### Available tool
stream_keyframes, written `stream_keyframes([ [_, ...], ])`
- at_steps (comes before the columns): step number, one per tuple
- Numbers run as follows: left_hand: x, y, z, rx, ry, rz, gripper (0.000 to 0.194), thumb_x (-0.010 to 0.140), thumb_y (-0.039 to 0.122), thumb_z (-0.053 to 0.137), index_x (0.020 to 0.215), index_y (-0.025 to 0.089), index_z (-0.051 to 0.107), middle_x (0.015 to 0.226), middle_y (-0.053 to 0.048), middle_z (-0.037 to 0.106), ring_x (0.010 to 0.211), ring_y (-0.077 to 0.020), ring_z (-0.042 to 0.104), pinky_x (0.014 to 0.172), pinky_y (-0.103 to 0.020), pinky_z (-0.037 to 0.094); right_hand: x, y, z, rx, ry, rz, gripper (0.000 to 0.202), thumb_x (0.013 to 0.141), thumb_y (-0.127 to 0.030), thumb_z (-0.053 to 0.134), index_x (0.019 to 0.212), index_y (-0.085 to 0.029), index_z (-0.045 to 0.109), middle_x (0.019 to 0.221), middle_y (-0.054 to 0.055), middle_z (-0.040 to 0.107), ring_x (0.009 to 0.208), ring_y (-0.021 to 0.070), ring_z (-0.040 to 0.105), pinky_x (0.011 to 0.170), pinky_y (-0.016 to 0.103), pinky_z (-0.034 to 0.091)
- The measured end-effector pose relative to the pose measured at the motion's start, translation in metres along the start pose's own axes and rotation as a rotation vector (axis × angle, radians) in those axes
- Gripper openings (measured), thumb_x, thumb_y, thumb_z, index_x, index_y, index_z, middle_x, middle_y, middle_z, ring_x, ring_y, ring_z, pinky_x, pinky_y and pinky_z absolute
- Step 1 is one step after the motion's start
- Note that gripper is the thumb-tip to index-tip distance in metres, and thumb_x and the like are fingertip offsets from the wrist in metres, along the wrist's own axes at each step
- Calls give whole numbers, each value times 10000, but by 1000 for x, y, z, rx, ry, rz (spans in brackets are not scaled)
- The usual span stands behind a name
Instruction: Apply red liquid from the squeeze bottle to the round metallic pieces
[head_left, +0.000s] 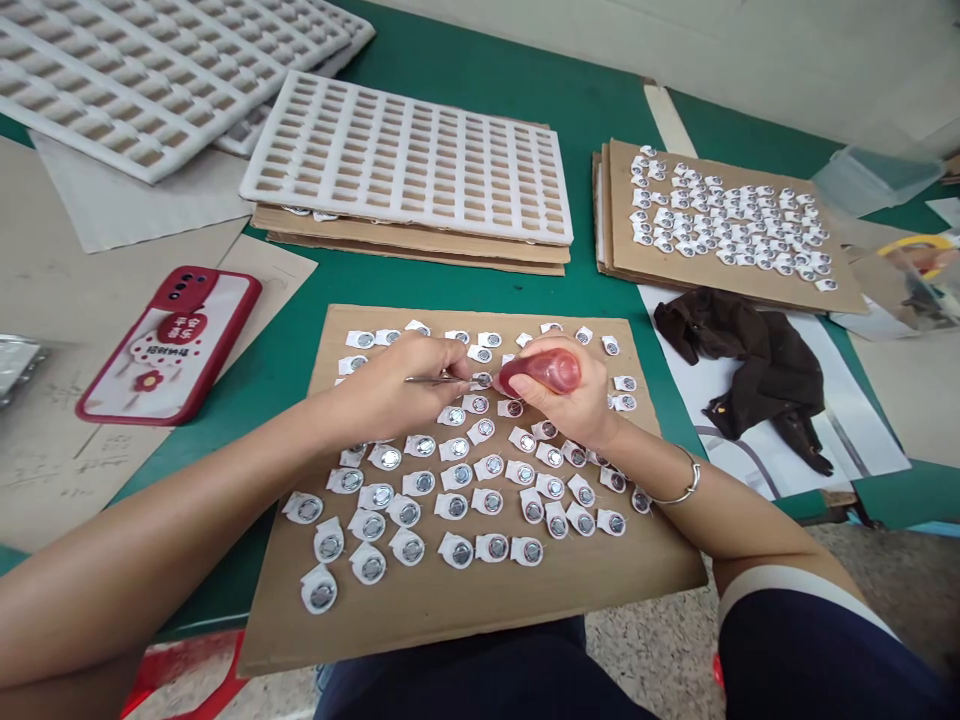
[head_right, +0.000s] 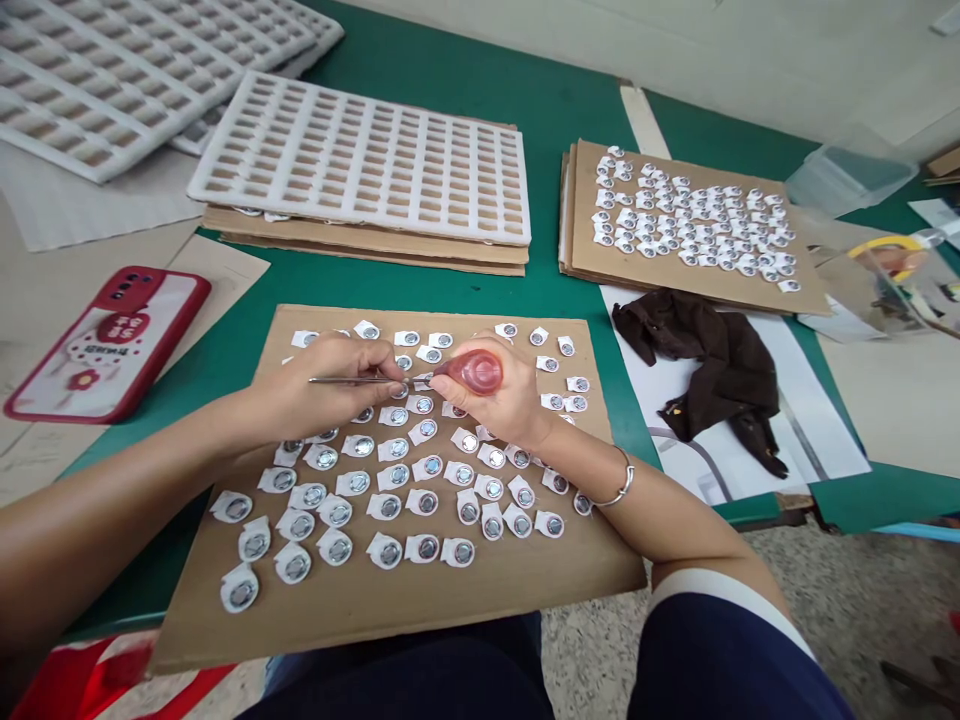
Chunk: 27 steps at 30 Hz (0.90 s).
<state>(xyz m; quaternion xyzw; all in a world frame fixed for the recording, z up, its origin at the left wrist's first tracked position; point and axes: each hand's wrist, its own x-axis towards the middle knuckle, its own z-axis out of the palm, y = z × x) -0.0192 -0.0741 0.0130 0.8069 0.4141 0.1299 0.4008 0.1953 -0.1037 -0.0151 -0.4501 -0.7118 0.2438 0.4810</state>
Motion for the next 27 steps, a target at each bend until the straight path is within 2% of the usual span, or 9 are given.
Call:
stream_keyframes([
  [9,0,0,0,-2,7,1,147,814,271,507,738,169,581,612,13,565,533,-96,474,478,-225,335,1,0,0,-12,-3,3,237,667,-284,718,858,-235,586,789,-5,622,760,144,597,711,322,511],
  [15,0,0,1,-24,7,-3,145,809,260,504,737,161,581,623,-2,580,527,-98,487,477,-231,357,2,0,0,17,10,58,211,670,-329,708,825,-242,595,791,-7,636,751,142,609,713,320,526],
  [17,1,-1,1,-27,7,-7,136,804,256,507,744,164,588,631,-3,591,527,-98,496,480,-233,366,3,2,-2,77,30,122,191,679,-360,693,795,-242,598,770,-12,641,714,137,619,667,308,533],
  [19,1,-2,0,-32,6,-21,122,793,257,519,756,174,600,642,0,603,543,-103,512,488,-233,377,7,5,-5,203,50,232,219,705,-421,651,792,-232,581,713,-9,637,633,138,626,541,290,520],
  [22,2,-3,-3,-72,9,-64,111,772,264,541,779,185,619,681,-4,627,589,-117,548,510,-234,404,15,12,-10,411,113,361,309,734,-512,570,803,-215,523,622,-4,604,506,145,610,363,258,423],
  [25,3,2,-8,-132,57,-87,112,754,276,571,760,179,626,751,-22,651,659,-131,585,561,-237,442,25,19,-19,458,172,388,353,778,-576,463,810,-224,482,615,-10,575,496,139,598,355,256,394],
  [27,3,6,-12,-156,106,-121,132,735,300,603,763,173,628,778,-33,661,673,-135,596,556,-228,452,31,23,-26,444,167,382,389,798,-620,383,840,-243,470,644,-15,567,545,138,608,381,256,404],
])
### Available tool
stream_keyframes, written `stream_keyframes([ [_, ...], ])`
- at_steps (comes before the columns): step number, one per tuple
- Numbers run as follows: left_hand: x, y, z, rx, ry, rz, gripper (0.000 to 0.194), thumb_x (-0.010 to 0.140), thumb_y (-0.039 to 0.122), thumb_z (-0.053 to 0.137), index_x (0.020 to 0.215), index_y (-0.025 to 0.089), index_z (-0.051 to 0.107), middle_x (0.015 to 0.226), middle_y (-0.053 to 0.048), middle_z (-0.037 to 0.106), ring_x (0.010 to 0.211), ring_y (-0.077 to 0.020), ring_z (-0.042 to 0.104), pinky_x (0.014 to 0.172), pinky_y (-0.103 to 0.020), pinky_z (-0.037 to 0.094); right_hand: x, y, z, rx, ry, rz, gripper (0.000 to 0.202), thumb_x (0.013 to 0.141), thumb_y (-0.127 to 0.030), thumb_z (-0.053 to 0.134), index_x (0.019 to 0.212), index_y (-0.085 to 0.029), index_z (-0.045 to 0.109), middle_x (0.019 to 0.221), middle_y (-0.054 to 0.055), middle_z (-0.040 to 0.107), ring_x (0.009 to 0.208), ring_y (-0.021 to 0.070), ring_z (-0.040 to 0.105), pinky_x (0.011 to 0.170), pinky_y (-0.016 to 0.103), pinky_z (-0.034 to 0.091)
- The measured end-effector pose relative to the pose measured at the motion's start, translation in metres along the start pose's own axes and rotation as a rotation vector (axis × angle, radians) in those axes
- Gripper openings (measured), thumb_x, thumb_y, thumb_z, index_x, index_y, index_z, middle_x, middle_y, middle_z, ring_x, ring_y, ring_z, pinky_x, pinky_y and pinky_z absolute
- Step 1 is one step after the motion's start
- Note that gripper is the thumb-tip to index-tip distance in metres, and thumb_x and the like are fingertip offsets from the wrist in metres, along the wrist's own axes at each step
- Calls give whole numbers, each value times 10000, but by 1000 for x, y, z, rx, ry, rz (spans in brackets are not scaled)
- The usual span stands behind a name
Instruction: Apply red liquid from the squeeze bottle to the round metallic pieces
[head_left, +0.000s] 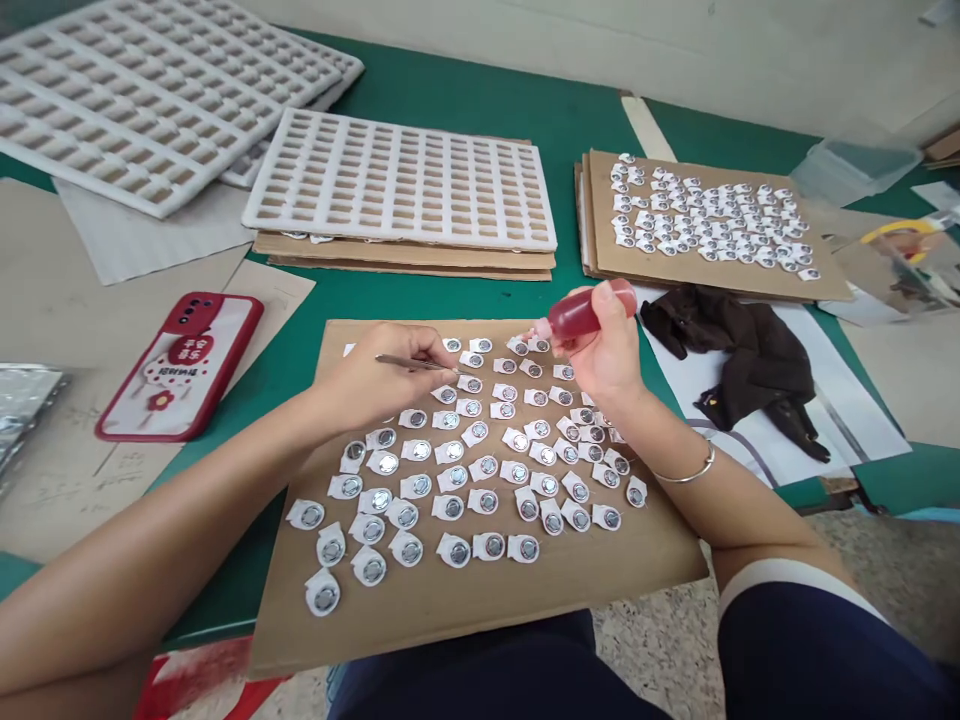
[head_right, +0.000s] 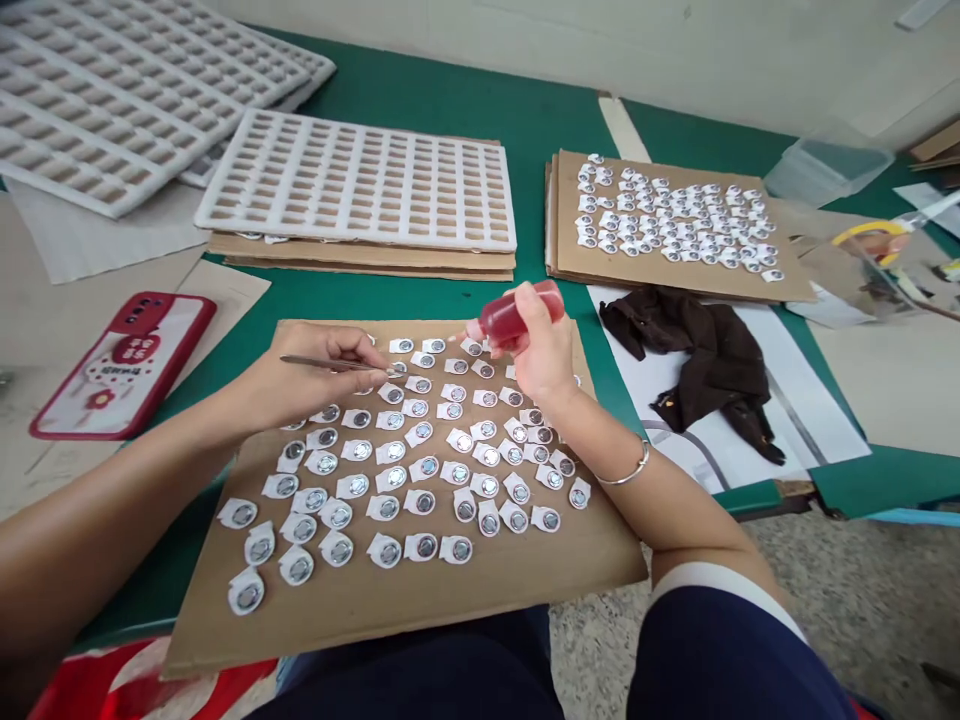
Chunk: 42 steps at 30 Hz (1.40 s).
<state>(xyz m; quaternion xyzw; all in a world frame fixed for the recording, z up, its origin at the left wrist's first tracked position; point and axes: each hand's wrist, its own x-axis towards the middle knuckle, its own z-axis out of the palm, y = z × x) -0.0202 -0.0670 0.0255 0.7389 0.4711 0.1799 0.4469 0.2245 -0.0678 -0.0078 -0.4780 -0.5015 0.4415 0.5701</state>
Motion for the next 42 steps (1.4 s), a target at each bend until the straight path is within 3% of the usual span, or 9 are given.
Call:
stream_keyframes([
  [5,0,10,-5,35,17,-45,276,784,416,561,860,161,632,786,-39,665,515,-94,529,428,-210,386,20,-6,-23,92,-10,56,531,741,-726,338,864,-239,509,753,24,601,592,129,614,399,258,415],
  [8,1,10,-3,76,25,-5,301,835,426,500,821,153,627,844,-53,666,569,-106,553,483,-223,412,31,-7,-36,157,20,104,577,715,-747,354,839,-219,553,781,46,629,534,121,585,401,282,428],
  [13,3,6,6,190,52,70,274,894,367,411,864,158,586,848,-59,661,671,-125,596,596,-234,461,39,-6,-50,114,41,35,551,683,-742,427,855,-237,564,769,36,638,558,136,585,432,301,448],
  [19,5,-3,19,170,-3,44,205,859,343,475,899,168,573,887,-52,638,604,-118,589,563,-248,496,38,-5,-51,110,71,38,539,673,-730,470,840,-231,581,771,47,639,561,140,585,456,310,470],
  [27,4,-4,22,397,54,169,270,865,307,454,671,170,583,982,-46,659,844,-173,614,755,-286,500,36,-11,-47,191,36,133,558,690,-755,401,788,-230,562,743,37,621,525,123,546,414,291,424],
  [30,4,-5,22,419,54,197,253,870,292,453,710,164,600,982,-53,660,818,-167,615,738,-283,494,35,-16,-45,205,70,209,570,718,-757,340,782,-232,552,754,36,624,524,105,521,443,284,418],
  [34,4,-5,22,470,46,218,229,876,266,451,743,157,601,973,-52,660,799,-158,613,732,-280,486,36,-16,-46,157,27,202,553,733,-750,323,792,-244,538,723,31,613,545,101,520,496,284,425],
  [42,3,-4,24,480,41,238,191,879,235,442,823,144,600,953,-64,661,831,-175,620,768,-317,492,34,-10,-46,288,-8,243,550,711,-754,369,781,-247,571,791,38,635,549,118,543,447,299,434],
])
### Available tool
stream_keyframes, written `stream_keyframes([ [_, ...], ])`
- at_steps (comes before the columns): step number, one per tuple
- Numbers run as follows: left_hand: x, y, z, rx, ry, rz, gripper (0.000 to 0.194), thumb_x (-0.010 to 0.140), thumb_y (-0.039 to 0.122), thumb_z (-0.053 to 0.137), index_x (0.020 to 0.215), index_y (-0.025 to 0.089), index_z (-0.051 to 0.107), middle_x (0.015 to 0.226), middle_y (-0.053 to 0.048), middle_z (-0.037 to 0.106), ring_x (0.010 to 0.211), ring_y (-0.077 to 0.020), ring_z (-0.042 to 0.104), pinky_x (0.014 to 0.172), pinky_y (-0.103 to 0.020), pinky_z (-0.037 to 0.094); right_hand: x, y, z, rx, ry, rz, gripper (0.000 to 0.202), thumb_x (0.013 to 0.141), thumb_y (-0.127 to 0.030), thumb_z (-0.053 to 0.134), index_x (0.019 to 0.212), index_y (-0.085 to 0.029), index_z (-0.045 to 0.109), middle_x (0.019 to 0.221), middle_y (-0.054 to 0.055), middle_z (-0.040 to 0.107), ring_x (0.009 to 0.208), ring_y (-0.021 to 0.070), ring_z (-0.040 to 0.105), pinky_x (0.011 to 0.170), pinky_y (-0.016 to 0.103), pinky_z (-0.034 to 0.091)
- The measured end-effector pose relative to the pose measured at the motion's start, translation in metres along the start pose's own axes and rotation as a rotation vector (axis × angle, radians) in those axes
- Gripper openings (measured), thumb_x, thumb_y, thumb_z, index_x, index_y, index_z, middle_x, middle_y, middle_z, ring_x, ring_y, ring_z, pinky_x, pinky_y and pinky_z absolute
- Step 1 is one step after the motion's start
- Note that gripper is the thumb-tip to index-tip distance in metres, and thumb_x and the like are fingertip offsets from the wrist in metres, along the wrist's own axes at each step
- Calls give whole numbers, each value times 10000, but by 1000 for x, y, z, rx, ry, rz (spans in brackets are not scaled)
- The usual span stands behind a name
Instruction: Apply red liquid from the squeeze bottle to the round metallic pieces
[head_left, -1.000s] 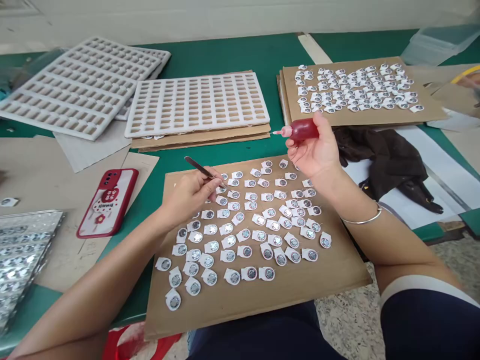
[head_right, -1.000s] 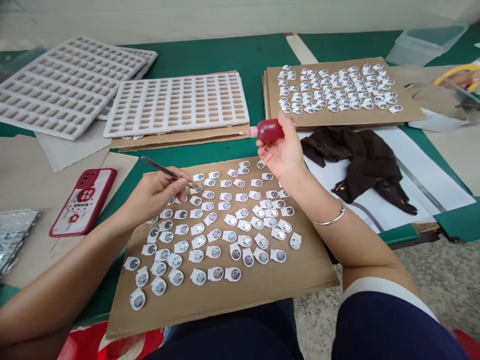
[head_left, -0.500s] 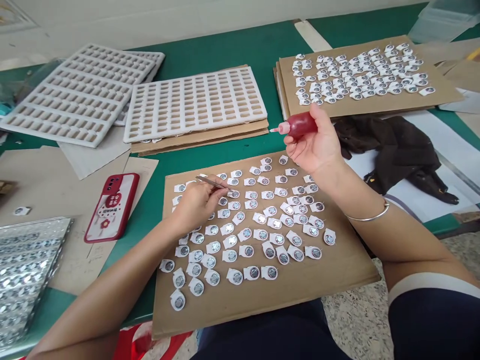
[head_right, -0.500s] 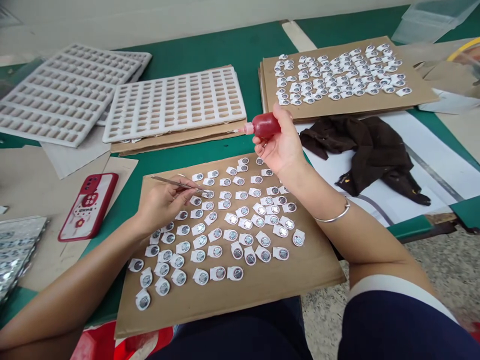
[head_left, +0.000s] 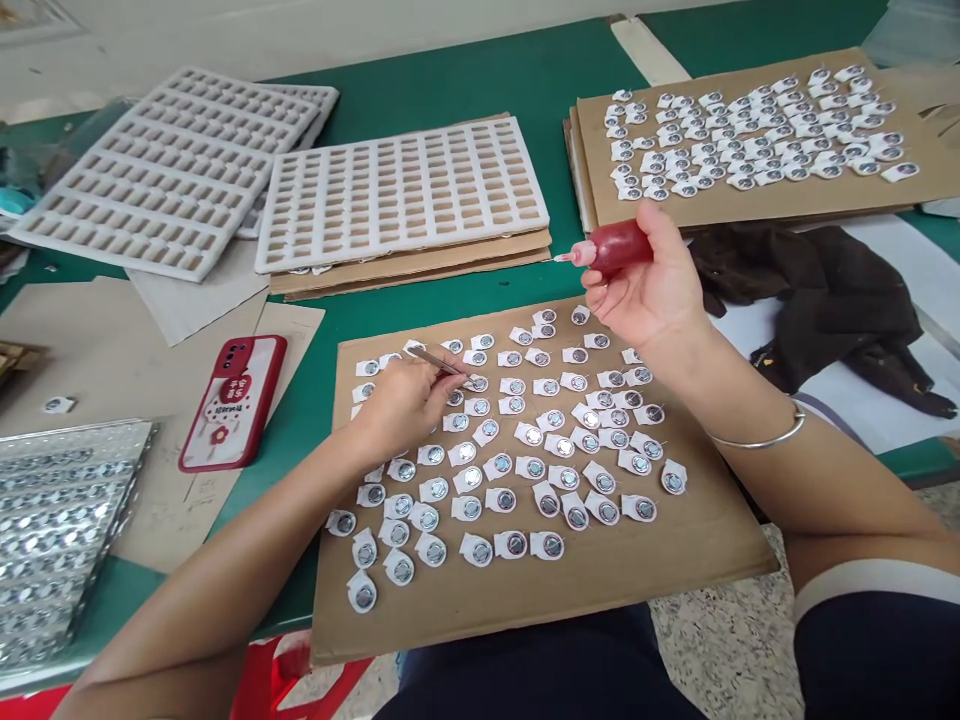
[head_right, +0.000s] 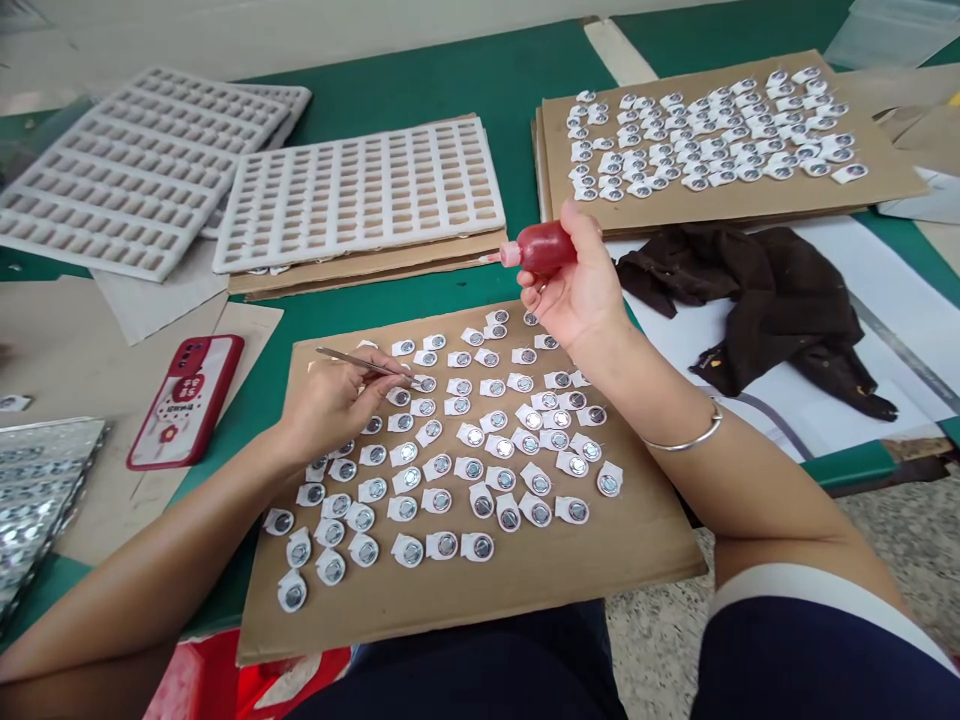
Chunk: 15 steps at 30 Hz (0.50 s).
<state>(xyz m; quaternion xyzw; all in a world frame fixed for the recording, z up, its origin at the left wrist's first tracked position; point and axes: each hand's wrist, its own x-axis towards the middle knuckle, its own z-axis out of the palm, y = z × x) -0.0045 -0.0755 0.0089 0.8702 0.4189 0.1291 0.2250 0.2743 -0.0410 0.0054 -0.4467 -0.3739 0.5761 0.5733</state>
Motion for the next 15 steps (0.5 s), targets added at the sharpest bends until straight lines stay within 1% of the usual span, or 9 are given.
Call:
stream_keyframes([
  [2,-1,0,2,13,-10,31,201,877,220,429,824,137,604,944,-80,659,850,-189,622,772,-331,497,1,1,-1,37,2,32,537,747,-723,347,782,-241,580,788,34,637,542,103,545,438,280,427],
  [4,-2,0,4,47,-26,51,215,875,212,416,819,127,606,940,-96,656,827,-197,630,736,-333,508,1,2,-1,56,4,56,524,770,-696,336,777,-235,585,768,27,634,535,92,547,430,265,418],
  [6,-3,0,7,78,-32,57,214,872,202,408,857,116,604,937,-105,655,796,-200,637,699,-334,514,1,1,0,71,31,68,500,763,-682,373,769,-230,586,755,24,633,524,90,541,421,260,413],
  [9,-4,2,12,96,1,78,207,865,173,404,921,104,591,919,-104,657,764,-197,643,676,-335,516,-2,-1,4,141,84,104,467,736,-667,443,751,-221,582,762,22,632,508,83,512,405,252,408],
  [11,-4,2,13,95,20,104,205,866,172,404,885,109,598,909,-100,660,747,-187,643,667,-327,518,-4,-3,8,195,91,136,446,742,-647,454,744,-218,574,760,22,625,506,76,494,406,241,401],
  [13,-3,1,12,66,33,108,216,868,189,415,799,122,608,896,-90,665,764,-179,641,672,-311,520,-6,-4,10,220,85,149,419,751,-628,457,739,-223,564,752,23,617,505,75,483,412,239,396],
  [15,-2,-1,8,-9,52,65,223,866,220,447,744,131,611,881,-78,668,749,-163,636,652,-289,520,-7,-4,11,226,84,145,397,749,-617,472,737,-229,557,749,21,609,501,78,477,414,243,391],
])
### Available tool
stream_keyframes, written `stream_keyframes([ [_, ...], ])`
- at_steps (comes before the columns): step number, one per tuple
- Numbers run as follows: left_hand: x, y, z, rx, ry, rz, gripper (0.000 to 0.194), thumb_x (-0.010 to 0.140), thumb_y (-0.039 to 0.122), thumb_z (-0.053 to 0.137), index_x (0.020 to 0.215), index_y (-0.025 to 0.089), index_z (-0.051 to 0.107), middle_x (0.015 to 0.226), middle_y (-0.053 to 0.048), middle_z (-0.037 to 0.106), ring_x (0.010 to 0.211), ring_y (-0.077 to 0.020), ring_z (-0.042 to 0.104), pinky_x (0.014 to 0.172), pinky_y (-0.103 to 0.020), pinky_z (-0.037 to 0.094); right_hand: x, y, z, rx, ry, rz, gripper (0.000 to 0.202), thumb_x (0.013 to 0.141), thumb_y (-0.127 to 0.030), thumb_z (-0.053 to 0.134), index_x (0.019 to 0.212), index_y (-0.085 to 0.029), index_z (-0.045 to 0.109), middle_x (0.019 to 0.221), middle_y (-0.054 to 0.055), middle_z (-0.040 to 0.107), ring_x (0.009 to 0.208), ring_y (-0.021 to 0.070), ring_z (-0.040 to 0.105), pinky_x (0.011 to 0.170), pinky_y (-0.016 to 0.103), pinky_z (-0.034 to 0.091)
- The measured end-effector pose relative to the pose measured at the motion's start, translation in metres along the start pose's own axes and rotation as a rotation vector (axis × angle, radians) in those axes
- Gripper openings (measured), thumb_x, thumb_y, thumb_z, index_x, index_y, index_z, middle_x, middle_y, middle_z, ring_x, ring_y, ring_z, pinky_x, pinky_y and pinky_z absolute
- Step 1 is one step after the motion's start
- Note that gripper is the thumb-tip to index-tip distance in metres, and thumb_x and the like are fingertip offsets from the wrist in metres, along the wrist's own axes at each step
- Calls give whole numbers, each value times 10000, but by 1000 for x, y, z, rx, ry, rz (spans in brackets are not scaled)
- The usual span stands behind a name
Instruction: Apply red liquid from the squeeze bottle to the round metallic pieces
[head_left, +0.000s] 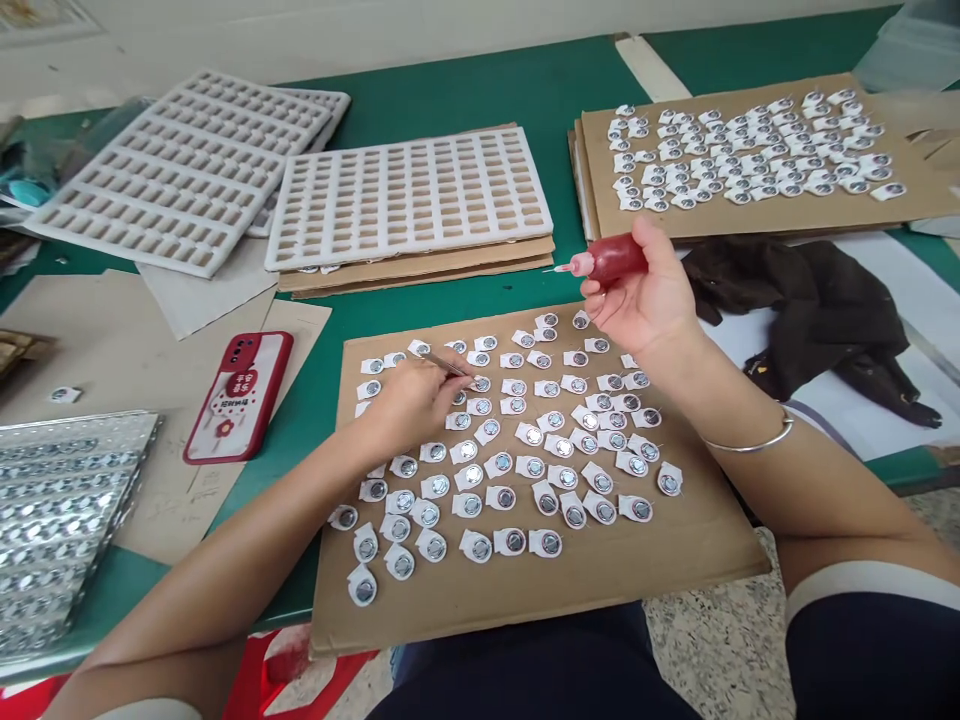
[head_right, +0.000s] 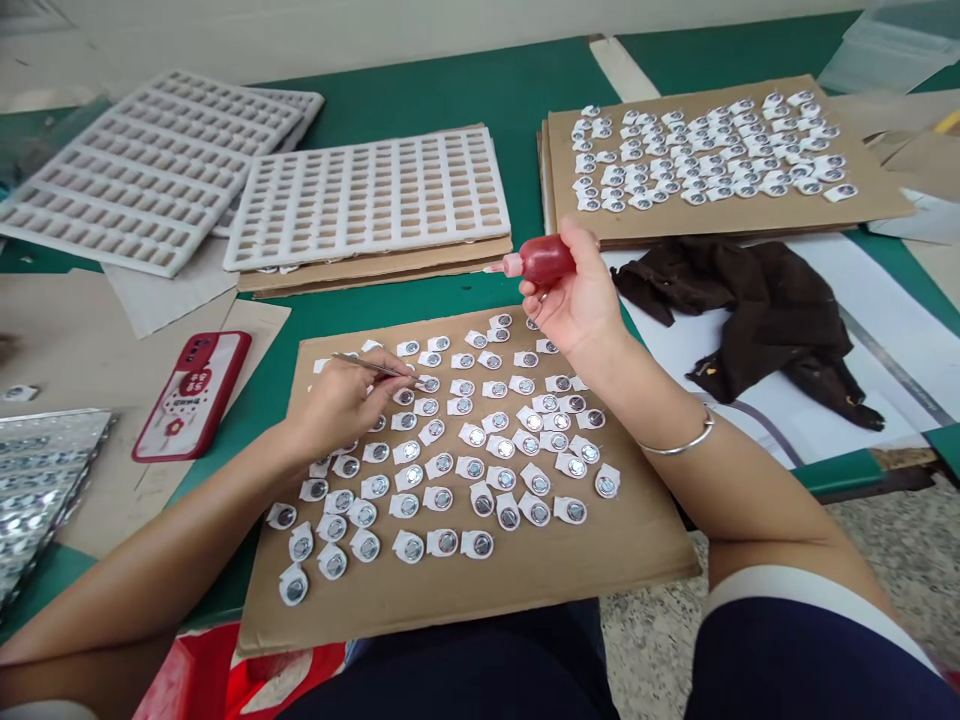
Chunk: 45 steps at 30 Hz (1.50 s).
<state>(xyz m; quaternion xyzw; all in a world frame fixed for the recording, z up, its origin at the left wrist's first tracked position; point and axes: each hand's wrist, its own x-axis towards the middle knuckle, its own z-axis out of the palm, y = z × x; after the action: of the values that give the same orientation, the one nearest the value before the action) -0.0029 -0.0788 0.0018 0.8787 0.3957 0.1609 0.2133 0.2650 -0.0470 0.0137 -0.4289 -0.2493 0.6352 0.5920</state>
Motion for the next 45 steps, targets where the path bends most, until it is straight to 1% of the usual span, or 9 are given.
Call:
stream_keyframes([
  [7,8,-2,-22,-338,234,-237,204,800,347,589,879,163,627,713,-26,666,549,-116,606,512,-231,491,-4,-8,12,-84,23,-82,404,772,-605,435,743,-221,557,743,26,610,499,78,488,399,243,359],
  [12,15,-6,-19,-272,158,-201,143,793,295,596,839,174,655,678,-2,663,503,-98,578,482,-217,447,3,-14,37,-241,-97,-172,368,788,-581,443,738,-222,509,645,21,601,502,94,525,400,246,335],
  [16,15,-8,-10,-169,157,-206,156,826,295,541,846,174,637,688,6,661,460,-92,552,476,-229,434,13,-10,60,-274,-98,-250,409,750,-654,445,756,-246,438,563,-14,548,546,138,593,391,253,363],
  [20,13,-10,-5,-143,118,-195,185,850,292,490,812,169,624,813,-24,676,592,-127,604,550,-248,482,21,0,74,-331,-84,-346,449,763,-692,367,744,-248,421,537,-9,534,538,164,604,386,281,386],
  [24,13,-14,-2,-94,114,-168,218,867,249,462,749,168,627,891,-29,672,710,-139,618,666,-260,493,26,14,71,-432,-129,-385,470,746,-718,367,695,-253,408,546,4,557,536,195,597,383,316,391],
  [28,13,-17,1,-98,125,-154,189,873,240,459,833,177,632,922,-29,665,775,-147,617,711,-270,488,30,21,64,-511,-181,-379,504,712,-765,345,687,-263,378,594,2,564,577,196,597,404,315,389],
  [36,11,-19,6,-33,112,-106,180,870,241,452,904,172,614,872,-40,665,731,-159,615,619,-281,467,26,22,66,-418,-135,-347,433,766,-694,373,734,-263,396,555,-21,530,539,183,598,384,288,364],
  [41,9,-18,11,21,149,-15,147,851,186,453,885,165,594,757,-30,658,613,-141,591,538,-264,432,18,32,71,-493,-132,-378,357,781,-599,470,727,-253,400,548,-31,523,477,154,575,344,253,343],
  [45,2,-12,8,120,65,65,130,829,148,427,853,161,554,734,-37,637,597,-143,580,538,-266,431,7,44,74,-648,-164,-443,311,763,-545,540,763,-251,439,572,-21,537,530,166,606,390,271,413],
])
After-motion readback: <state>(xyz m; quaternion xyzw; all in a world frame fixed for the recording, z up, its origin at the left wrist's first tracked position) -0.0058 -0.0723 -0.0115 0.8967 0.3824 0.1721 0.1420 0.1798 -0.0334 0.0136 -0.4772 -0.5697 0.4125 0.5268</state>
